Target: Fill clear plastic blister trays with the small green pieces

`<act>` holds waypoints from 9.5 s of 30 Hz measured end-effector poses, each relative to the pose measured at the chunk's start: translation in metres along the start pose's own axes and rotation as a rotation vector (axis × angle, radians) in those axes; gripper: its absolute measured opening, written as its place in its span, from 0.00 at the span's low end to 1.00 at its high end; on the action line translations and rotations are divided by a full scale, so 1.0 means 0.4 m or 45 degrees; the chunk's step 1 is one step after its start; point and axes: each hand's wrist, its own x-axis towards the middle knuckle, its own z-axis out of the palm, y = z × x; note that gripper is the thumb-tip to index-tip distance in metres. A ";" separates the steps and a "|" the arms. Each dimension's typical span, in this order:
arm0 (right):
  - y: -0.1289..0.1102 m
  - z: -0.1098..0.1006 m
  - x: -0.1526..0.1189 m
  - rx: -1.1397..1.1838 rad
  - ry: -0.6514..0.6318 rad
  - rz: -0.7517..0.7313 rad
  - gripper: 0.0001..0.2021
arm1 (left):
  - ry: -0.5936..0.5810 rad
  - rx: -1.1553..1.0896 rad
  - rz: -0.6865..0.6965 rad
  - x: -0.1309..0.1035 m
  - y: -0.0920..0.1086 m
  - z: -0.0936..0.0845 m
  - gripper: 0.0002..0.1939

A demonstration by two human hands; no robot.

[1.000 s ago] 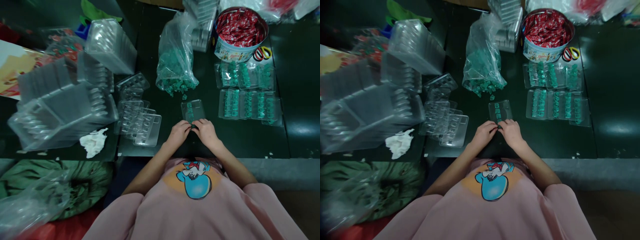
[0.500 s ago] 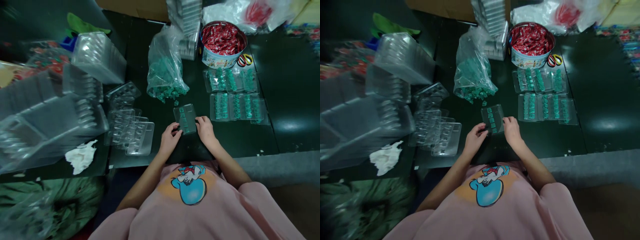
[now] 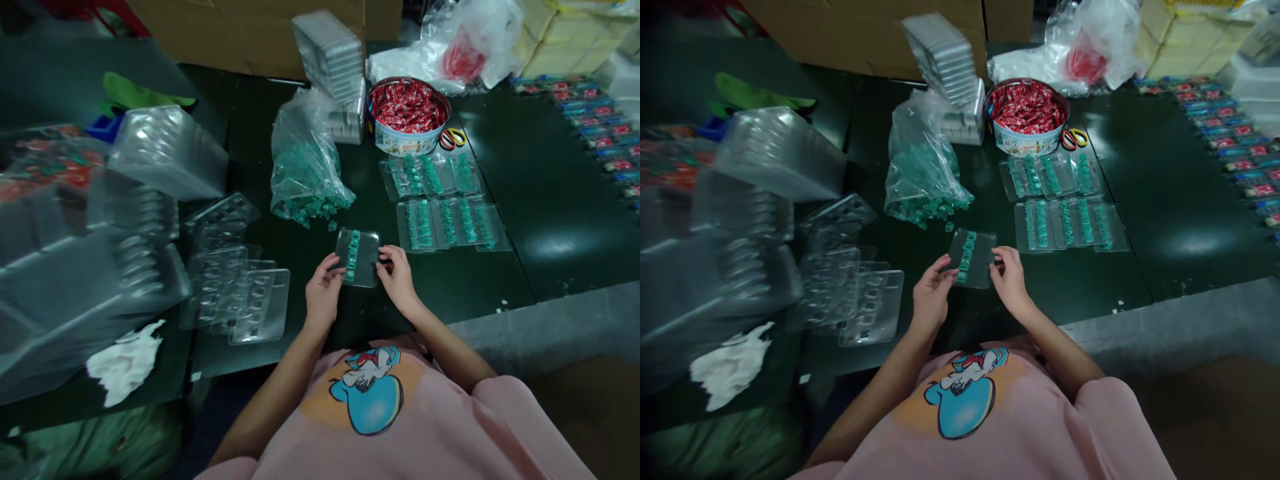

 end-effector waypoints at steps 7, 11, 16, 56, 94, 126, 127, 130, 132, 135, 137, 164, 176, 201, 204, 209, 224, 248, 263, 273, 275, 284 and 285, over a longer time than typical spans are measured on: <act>-0.054 -0.011 0.007 0.420 -0.058 0.194 0.22 | -0.063 -0.092 0.010 -0.038 0.050 0.021 0.22; -0.058 -0.155 0.065 0.274 0.152 0.090 0.23 | -0.294 -0.041 0.153 -0.054 0.095 0.022 0.21; 0.046 -0.373 0.140 -0.145 0.556 0.058 0.23 | -0.225 0.153 0.181 -0.048 0.097 -0.029 0.16; -0.062 0.274 0.104 -0.600 -0.557 -0.161 0.17 | -0.144 0.871 0.806 -0.108 -0.019 -0.127 0.23; -0.131 0.227 0.200 -0.237 -0.709 -0.073 0.18 | -0.179 0.696 0.897 -0.075 0.000 -0.132 0.14; -0.223 0.127 -0.009 0.217 -0.980 0.106 0.17 | 0.042 -0.449 -0.469 -0.080 0.125 -0.173 0.15; -0.222 0.126 -0.010 0.220 -0.992 0.130 0.17 | 0.043 -0.462 -0.489 -0.083 0.124 -0.172 0.16; -0.212 0.125 -0.016 0.246 -1.029 0.180 0.16 | 0.043 -0.473 -0.540 -0.097 0.122 -0.168 0.15; -0.203 0.126 -0.023 0.286 -1.047 0.210 0.16 | 0.038 -0.463 -0.563 -0.106 0.122 -0.167 0.15; -0.191 0.129 -0.033 0.321 -1.064 0.256 0.17 | 0.033 -0.451 -0.575 -0.120 0.117 -0.169 0.15; -0.186 0.132 -0.039 0.320 -1.071 0.277 0.17 | 0.033 -0.447 -0.573 -0.128 0.112 -0.172 0.15; -0.166 0.134 -0.054 0.530 -1.161 0.557 0.18 | 0.102 -0.503 -0.613 -0.168 0.107 -0.164 0.15; -0.161 0.132 -0.040 0.460 -1.194 0.493 0.19 | 0.075 -0.500 -0.656 -0.168 0.111 -0.157 0.16; -0.185 0.163 0.006 0.211 -1.226 0.396 0.14 | -0.072 -0.516 -0.697 -0.166 0.095 -0.160 0.17; -0.181 0.163 0.008 0.204 -1.229 0.392 0.15 | -0.072 -0.509 -0.697 -0.167 0.101 -0.158 0.16; -0.179 0.159 0.004 0.165 -1.235 0.342 0.15 | -0.021 -0.431 -0.683 -0.166 0.108 -0.147 0.12; -0.165 0.052 0.110 -0.014 -0.558 0.012 0.14 | 0.137 -0.140 -0.043 -0.093 0.296 -0.281 0.11; -0.058 0.103 0.020 0.361 -0.712 0.319 0.15 | -0.357 0.829 0.319 0.118 0.140 -0.234 0.17; -0.071 0.056 0.152 -0.477 -0.588 -0.310 0.13 | -0.201 1.061 0.202 0.214 0.034 -0.133 0.15; -0.083 0.217 0.334 -1.103 -0.938 -0.603 0.17 | -0.187 1.073 0.201 0.210 0.048 -0.130 0.12; -0.071 0.215 0.331 -1.131 -0.869 -0.563 0.16 | -0.200 1.027 0.200 0.203 0.046 -0.131 0.12; -0.043 0.183 0.334 -0.710 -0.672 -0.322 0.08 | 0.002 0.305 0.090 0.195 0.046 -0.086 0.13; -0.049 0.182 0.330 -0.531 -0.679 -0.252 0.07 | 0.030 0.158 0.014 0.192 0.046 -0.079 0.14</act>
